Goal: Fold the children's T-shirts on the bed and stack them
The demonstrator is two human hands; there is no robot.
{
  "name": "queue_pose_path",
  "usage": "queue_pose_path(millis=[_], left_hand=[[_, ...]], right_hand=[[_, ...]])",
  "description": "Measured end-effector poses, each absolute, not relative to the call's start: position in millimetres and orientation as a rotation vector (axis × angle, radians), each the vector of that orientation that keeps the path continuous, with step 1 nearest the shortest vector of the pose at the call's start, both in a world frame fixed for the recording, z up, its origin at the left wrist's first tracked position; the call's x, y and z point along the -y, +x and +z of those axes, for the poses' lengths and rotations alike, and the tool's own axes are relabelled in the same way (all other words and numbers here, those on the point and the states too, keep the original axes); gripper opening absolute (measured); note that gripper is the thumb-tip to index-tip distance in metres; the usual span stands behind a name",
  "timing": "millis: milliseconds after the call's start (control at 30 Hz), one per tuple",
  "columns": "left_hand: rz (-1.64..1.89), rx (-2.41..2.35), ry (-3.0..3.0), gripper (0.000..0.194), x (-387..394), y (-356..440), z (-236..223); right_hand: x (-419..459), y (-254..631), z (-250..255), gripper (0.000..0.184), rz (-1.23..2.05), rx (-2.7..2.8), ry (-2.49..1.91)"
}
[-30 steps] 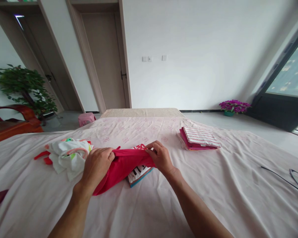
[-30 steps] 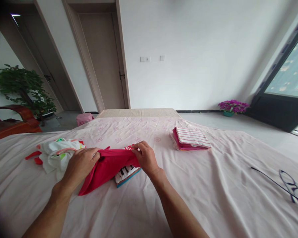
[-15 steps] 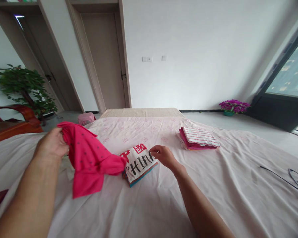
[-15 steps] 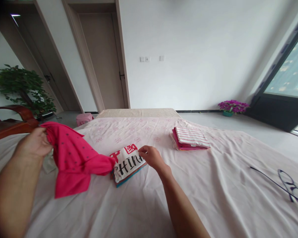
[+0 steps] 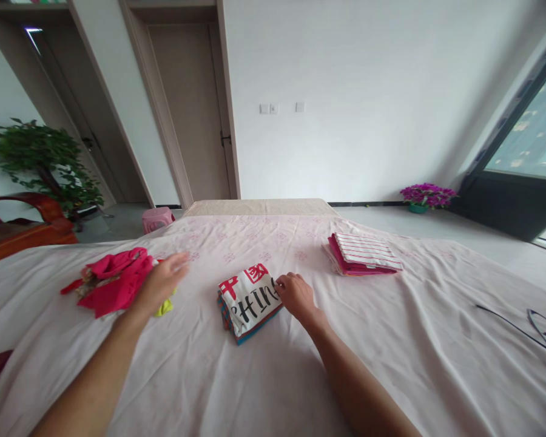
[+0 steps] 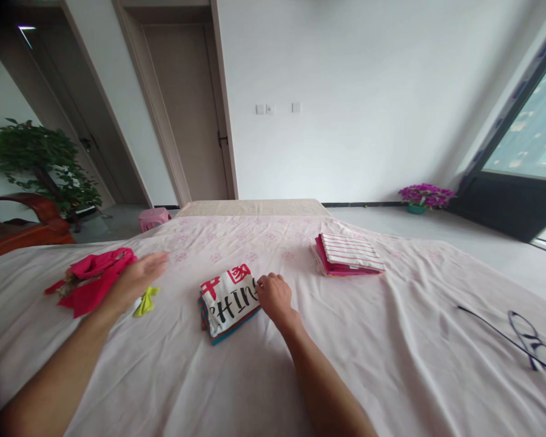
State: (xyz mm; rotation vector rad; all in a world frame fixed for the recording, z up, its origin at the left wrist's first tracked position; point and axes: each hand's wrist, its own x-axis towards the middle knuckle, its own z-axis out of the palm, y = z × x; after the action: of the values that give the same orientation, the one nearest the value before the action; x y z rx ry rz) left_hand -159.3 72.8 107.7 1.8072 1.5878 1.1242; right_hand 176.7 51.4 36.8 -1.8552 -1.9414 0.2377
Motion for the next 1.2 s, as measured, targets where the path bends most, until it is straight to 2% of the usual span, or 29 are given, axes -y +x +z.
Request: queue_pose_path(millis=[100, 200, 300, 367, 433, 533, 633, 700, 800, 867, 933, 967, 1100, 1133, 1200], left_hand=[[0.933, -1.394, 1.946, 0.061, -36.9, -88.1, 71.9], [0.827, -1.376, 2.166, 0.069, -10.2, -37.3, 52.6], [0.865, -1.503, 2.213, 0.051, -6.6, -19.5, 48.0], [0.912, -1.586, 2.061, 0.037, -13.7, -23.3, 51.2], [1.042, -1.567, 1.804, 0.033, -21.8, -33.1, 58.4], [1.258, -1.325, 1.323, 0.039, -27.0, -47.8, 72.3], [1.186, -1.104, 1.054, 0.05, -24.9, -58.3, 78.9], [1.075, -1.085, 1.057, 0.054, -23.9, -63.8, 73.7], [0.973, -1.202, 1.113, 0.06, -26.6, -69.4, 53.9], [0.963, -1.257, 1.148, 0.063, -29.6, -70.5, 40.4], [0.997, -1.254, 1.171, 0.065, -30.9, -69.2, 33.0], [1.02, -1.232, 1.173, 0.066, -30.4, -67.7, 32.3], [1.032, -1.1, 1.184, 0.065, -21.3, -58.2, 42.1], [1.019, -1.073, 1.199, 0.064, -18.3, -55.5, 45.4], [1.001, -1.046, 1.233, 0.061, -13.7, -51.3, 50.7]], right_hand=[[-49.0, 171.5, 45.4, 0.019, 0.27, 1.821, -1.719], [-44.1, 160.2, 57.4, 0.018, 0.686, 1.604, -1.529], [-38.8, 150.0, 66.8, 0.024, 1.225, 1.319, -1.177], [-36.4, 148.5, 71.2, 0.03, 1.355, 1.217, -0.975], [-35.8, 151.9, 74.3, 0.031, 1.268, 1.195, -0.925], [-38.0, 161.1, 75.1, 0.037, 0.995, 1.215, -1.069], [-41.8, 166.8, 69.6, 0.053, 1.04, 1.309, -1.17], [-43.8, 167.4, 63.3, 0.054, 1.097, 1.422, -1.263], [-43.9, 165.5, 54.4, 0.052, 0.758, 1.629, -1.564], [-40.8, 161.8, 52.0, 0.045, 0.539, 1.765, -1.683], [-34.6, 154.5, 52.8, 0.037, 0.521, 1.902, -1.668], [-30.6, 149.4, 54.0, 0.038, 0.547, 1.956, -1.631], [-15.8, 127.5, 57.2, 0.065, 0.472, 2.001, -1.533], [-14.3, 123.9, 57.2, 0.061, 0.468, 1.985, -1.511], [-15.4, 121.3, 56.7, 0.037, 0.595, 1.957, -1.429]])
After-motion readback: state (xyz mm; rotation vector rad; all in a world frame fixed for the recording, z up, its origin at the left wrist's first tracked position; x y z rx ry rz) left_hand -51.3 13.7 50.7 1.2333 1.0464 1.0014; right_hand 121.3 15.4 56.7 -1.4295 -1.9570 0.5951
